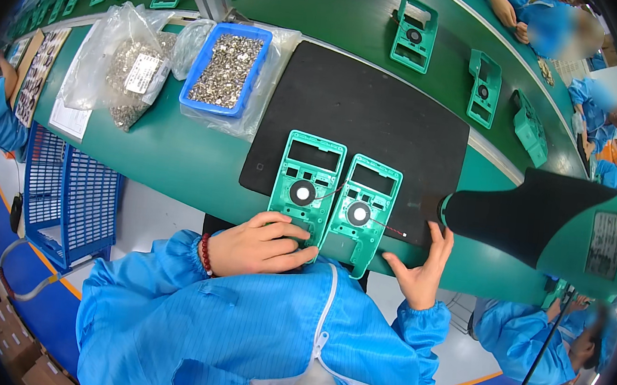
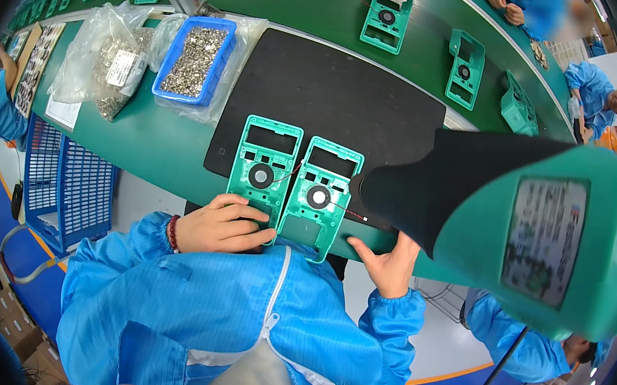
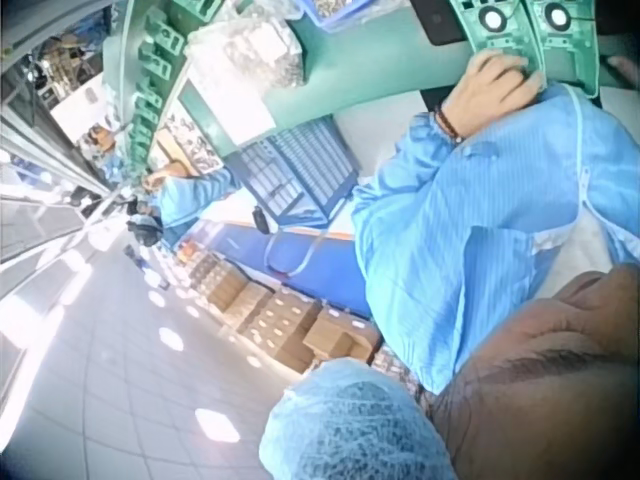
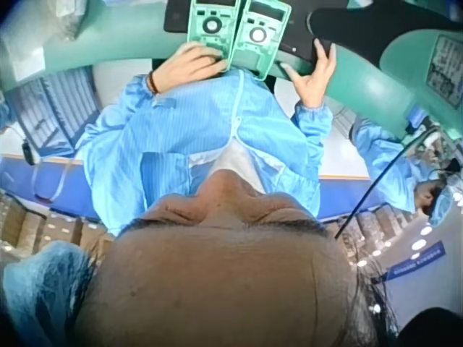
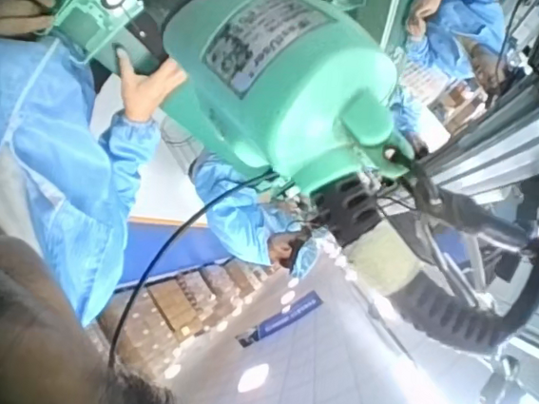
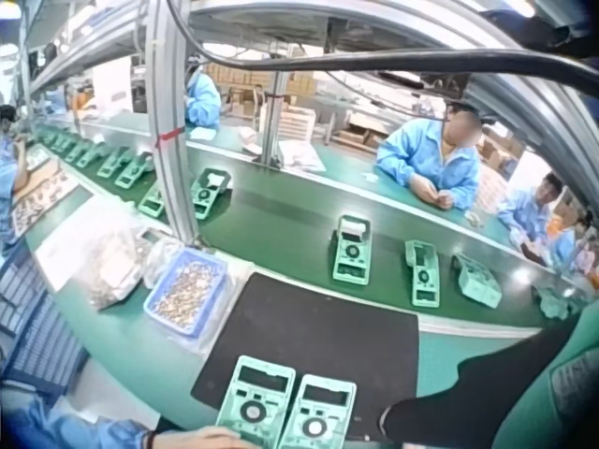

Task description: Assembling components into green electronic device housings using an electric screwdriver on an assembly line.

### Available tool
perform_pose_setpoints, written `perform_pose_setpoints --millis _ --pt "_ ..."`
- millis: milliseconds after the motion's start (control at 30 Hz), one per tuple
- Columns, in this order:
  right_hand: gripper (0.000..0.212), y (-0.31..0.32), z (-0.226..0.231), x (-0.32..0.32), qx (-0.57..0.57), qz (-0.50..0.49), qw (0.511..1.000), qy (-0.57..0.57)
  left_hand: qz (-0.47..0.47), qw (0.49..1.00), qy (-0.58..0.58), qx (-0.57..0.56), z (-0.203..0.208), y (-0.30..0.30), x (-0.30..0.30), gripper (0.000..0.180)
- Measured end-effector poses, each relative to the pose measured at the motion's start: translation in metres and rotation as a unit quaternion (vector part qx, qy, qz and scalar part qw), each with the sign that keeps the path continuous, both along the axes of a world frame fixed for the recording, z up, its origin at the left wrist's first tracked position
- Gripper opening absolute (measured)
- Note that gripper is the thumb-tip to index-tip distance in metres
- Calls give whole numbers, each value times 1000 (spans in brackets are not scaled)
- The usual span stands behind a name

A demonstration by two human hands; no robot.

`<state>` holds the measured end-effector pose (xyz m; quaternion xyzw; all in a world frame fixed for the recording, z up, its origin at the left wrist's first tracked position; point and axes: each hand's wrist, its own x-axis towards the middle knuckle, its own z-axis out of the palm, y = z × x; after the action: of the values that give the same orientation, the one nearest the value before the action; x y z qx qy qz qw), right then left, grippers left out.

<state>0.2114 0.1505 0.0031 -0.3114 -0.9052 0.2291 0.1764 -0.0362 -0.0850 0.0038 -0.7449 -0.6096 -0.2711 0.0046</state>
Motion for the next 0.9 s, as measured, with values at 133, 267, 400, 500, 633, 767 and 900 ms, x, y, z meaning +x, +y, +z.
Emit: perform_pose_setpoints --millis 133,267,400,500,633,767,900 --pt "81 0 -3 -2 -6 -2 1000 -2 -2 999 32 37 -11 1 1 35" --pt "76 5 -8 -5 55 24 998 9 68 992 80 68 -8 5 14 43" --pt "73 5 1 -12 -89 -47 994 34 57 996 64 29 -10 7 18 44" --pt "71 10 -1 -13 -46 -52 998 6 41 994 48 88 -17 14 14 37" --pt "72 5 1 -14 -12 -38 999 -2 34 994 30 99 -18 15 12 36" --pt "73 -1 -4 -14 -1 -42 999 24 15 994 9 105 -19 17 10 37" --pt "73 -6 -2 -16 39 -51 998 15 17 995 9 102 -18 19 7 38"
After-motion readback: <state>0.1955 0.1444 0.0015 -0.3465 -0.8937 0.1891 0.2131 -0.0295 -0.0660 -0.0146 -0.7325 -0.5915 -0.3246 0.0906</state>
